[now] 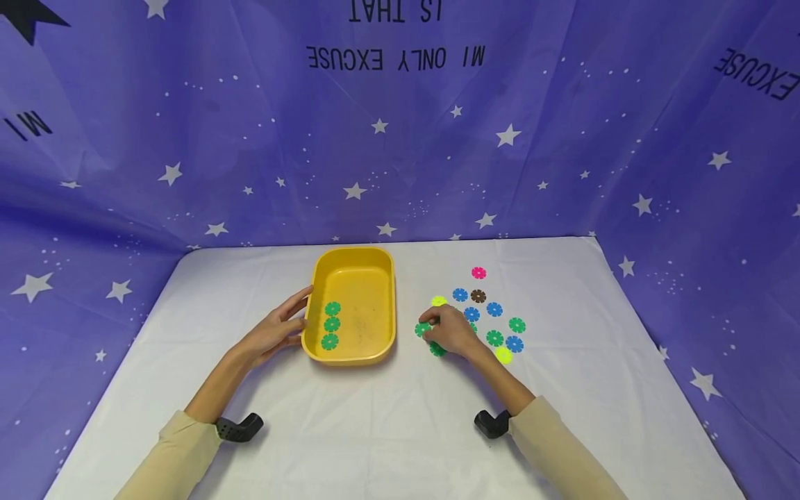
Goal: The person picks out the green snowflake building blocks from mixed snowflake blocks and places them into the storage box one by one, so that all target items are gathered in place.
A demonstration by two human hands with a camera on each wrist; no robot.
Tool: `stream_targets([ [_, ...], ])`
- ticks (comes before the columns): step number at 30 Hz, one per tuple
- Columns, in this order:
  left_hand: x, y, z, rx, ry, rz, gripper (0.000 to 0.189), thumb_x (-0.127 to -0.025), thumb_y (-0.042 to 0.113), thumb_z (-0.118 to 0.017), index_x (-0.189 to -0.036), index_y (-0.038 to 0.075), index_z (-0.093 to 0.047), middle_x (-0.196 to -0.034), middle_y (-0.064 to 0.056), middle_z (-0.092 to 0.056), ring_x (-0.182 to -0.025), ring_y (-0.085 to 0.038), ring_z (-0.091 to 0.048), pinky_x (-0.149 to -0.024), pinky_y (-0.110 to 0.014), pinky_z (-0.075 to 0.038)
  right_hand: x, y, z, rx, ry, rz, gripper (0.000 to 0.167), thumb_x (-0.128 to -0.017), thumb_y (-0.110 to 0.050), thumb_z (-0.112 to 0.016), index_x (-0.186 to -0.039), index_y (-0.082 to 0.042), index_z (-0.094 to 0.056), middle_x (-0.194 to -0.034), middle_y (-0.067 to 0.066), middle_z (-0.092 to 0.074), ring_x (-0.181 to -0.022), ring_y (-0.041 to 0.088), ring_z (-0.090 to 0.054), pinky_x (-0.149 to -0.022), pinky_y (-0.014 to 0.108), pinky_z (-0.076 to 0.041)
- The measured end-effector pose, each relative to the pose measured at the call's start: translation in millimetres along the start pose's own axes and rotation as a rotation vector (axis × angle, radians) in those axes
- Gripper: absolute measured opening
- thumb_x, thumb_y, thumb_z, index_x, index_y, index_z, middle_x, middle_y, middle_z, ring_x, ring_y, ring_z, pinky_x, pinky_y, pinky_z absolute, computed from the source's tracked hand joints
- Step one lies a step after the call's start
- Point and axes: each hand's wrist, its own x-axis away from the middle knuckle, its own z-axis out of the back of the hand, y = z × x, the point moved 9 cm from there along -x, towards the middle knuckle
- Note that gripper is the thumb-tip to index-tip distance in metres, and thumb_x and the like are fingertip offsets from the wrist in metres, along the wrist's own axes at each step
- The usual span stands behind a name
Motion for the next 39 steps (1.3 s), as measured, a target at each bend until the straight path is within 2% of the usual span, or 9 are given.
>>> stream_targets([
  [5, -0.5, -0.8, 0.3, 0.002, 0.002, -0.001, 0.077, -0.094, 0.001, -0.053, -0.161, 0.020, -0.020, -0.166, -0.012, -0.010, -0.136, -0.043, -0.038, -0.096, -0.043, -0.053, 1.6, -8.8, 0.9, 0.025, -0.019, 0.042, 0.021, -0.082, 0.000, -0.073, -0.101, -0.005, -0.067, -0.089, 0.006, -0.057, -0.078, 0.020, -0.052, -0.060, 0.027, -0.049],
  [16, -0.5, -0.7, 1.1, -0.012, 0.003, 0.005, 0.077, -0.094, 0.001, -0.052, -0.161, 0.019, -0.019, -0.166, -0.013, -0.010, -0.133, -0.043, -0.043, -0.097, -0.043, -0.052, 4.9, -20.8, 2.2, 0.052, -0.042, 0.070, 0.019, -0.085, 0.000, -0.071, -0.099, -0.010, -0.065, -0.074, 0.004, -0.059, -0.057, 0.017, -0.054, -0.050, 0.028, -0.050],
  [19, -0.5, -0.5, 1.3, -0.005, 0.001, 0.000, 0.077, -0.094, 0.001, -0.052, -0.161, 0.019, -0.019, -0.166, -0.013, -0.010, -0.133, -0.043, -0.042, -0.096, -0.043, -0.052, 2.9, -27.7, 11.3, 0.055, -0.005, 0.099, 0.019, -0.086, 0.002, -0.069, -0.101, -0.009, -0.065, -0.080, 0.005, -0.063, -0.062, 0.018, -0.057, -0.053, 0.028, -0.052],
  [24, -0.8, -1.7, 2.1, -0.008, 0.007, 0.006, 0.077, -0.094, 0.001, -0.053, -0.161, 0.020, -0.020, -0.166, -0.013, -0.010, -0.133, -0.042, -0.043, -0.096, -0.043, -0.053, -2.8, -42.5, 32.6, 0.044, 0.104, 0.139, 0.019, -0.090, -0.001, -0.068, -0.106, -0.010, -0.067, -0.096, 0.009, -0.070, -0.083, 0.024, -0.066, -0.063, 0.031, -0.058],
  [27, -0.6, -1.6, 1.9, -0.004, 0.008, 0.005, 0.077, -0.094, 0.001, -0.053, -0.161, 0.020, -0.020, -0.166, -0.013, -0.010, -0.133, -0.042, -0.043, -0.096, -0.042, -0.053, -8.0, -53.2, 41.3, 0.013, 0.141, 0.145, 0.018, -0.091, -0.004, -0.069, -0.108, -0.011, -0.069, -0.098, 0.009, -0.071, -0.091, 0.027, -0.068, -0.069, 0.034, -0.060],
  [32, -0.3, -0.4, 1.2, 0.015, 0.001, -0.002, 0.077, -0.094, 0.001, -0.053, -0.161, 0.019, -0.020, -0.166, -0.012, -0.009, -0.136, -0.043, -0.038, -0.097, -0.043, -0.052, -18.3, -74.6, 44.1, -0.063, 0.150, 0.157, 0.021, -0.091, -0.006, -0.069, -0.112, -0.011, -0.070, -0.099, 0.009, -0.070, -0.093, 0.026, -0.067, -0.075, 0.036, -0.060],
  [39, -0.4, -0.7, 1.1, 0.012, -0.007, -0.002, 0.076, -0.095, 0.000, -0.052, -0.161, 0.020, -0.020, -0.166, -0.012, -0.010, -0.141, -0.042, -0.032, -0.098, -0.043, -0.051, -37.2, -107.9, 30.8, -0.171, 0.113, 0.183, 0.022, -0.092, -0.002, -0.067, -0.113, -0.006, -0.070, -0.099, 0.010, -0.070, -0.090, 0.026, -0.068, -0.075, 0.033, -0.059],
])
